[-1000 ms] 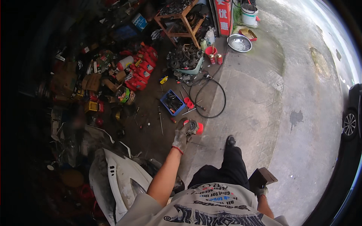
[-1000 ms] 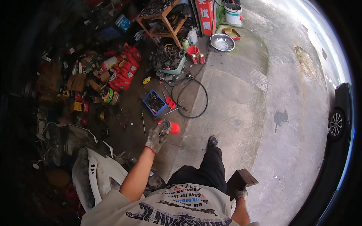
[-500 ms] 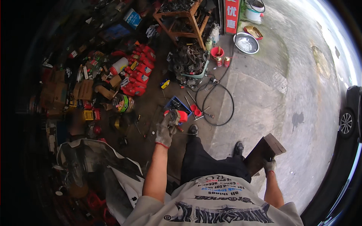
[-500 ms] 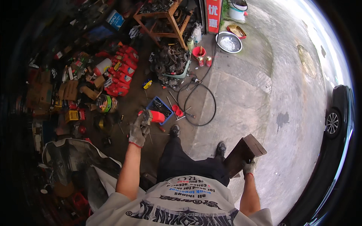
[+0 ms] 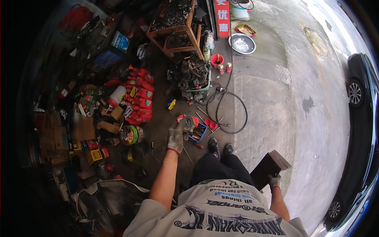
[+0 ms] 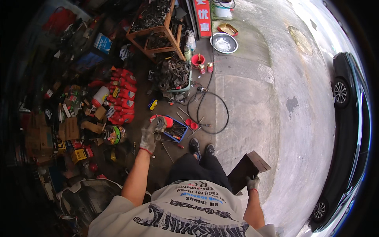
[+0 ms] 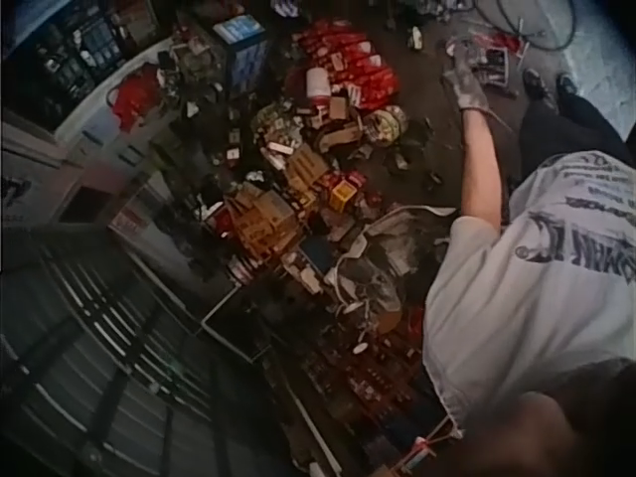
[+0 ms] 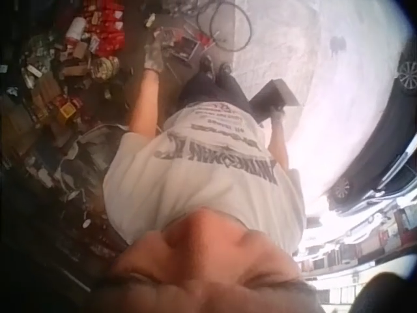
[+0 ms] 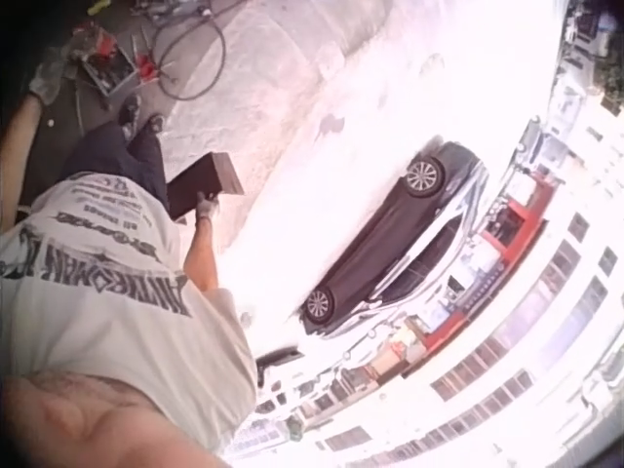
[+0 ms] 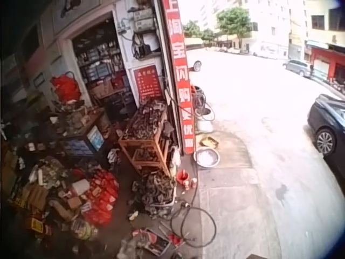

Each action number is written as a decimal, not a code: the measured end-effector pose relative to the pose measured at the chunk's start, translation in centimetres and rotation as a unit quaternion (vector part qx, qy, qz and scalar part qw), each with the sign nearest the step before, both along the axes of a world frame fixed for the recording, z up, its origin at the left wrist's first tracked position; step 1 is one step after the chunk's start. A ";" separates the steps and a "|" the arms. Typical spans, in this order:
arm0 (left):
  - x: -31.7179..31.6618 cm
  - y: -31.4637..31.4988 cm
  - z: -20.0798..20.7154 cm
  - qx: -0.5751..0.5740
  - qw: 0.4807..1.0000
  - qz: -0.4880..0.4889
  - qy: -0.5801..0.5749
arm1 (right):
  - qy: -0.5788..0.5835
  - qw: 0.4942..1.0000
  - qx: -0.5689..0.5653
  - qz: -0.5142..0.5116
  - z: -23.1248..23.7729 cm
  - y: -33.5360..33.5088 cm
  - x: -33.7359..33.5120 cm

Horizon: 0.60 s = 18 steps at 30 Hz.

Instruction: The recorder is disassembling and cleaning a motorcycle engine component, likely a carburetor or fuel pump assembly, using hand tools and compressed air.

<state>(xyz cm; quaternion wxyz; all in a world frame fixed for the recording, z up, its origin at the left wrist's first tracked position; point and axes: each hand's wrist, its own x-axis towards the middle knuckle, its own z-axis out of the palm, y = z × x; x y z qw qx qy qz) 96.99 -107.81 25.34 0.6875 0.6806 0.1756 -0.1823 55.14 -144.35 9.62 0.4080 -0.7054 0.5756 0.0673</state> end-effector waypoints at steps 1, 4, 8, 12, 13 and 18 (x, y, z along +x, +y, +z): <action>0.1 0.1 0.3 0.000 1.000 -0.011 -0.001 | -0.003 0.999 0.050 -0.016 0.1 0.5 -0.5; 0.2 -0.8 1.7 -0.033 0.999 0.000 0.013 | 0.045 0.998 0.037 0.014 -1.2 1.7 -1.1; 0.4 -2.3 3.2 -0.042 0.999 -0.027 0.009 | 0.120 0.991 0.062 -0.005 -3.0 2.8 -2.4; 0.7 -3.3 3.4 -0.028 0.999 -0.042 0.007 | 0.093 0.995 0.034 -0.017 -4.7 3.8 -3.2; 0.9 -3.7 3.5 -0.032 0.998 -0.046 0.016 | 0.112 0.993 0.041 -0.014 -4.8 3.9 -2.9; 2.2 -5.7 3.3 -0.006 0.998 -0.062 0.000 | 0.075 0.993 0.071 -0.057 -4.8 4.3 -0.9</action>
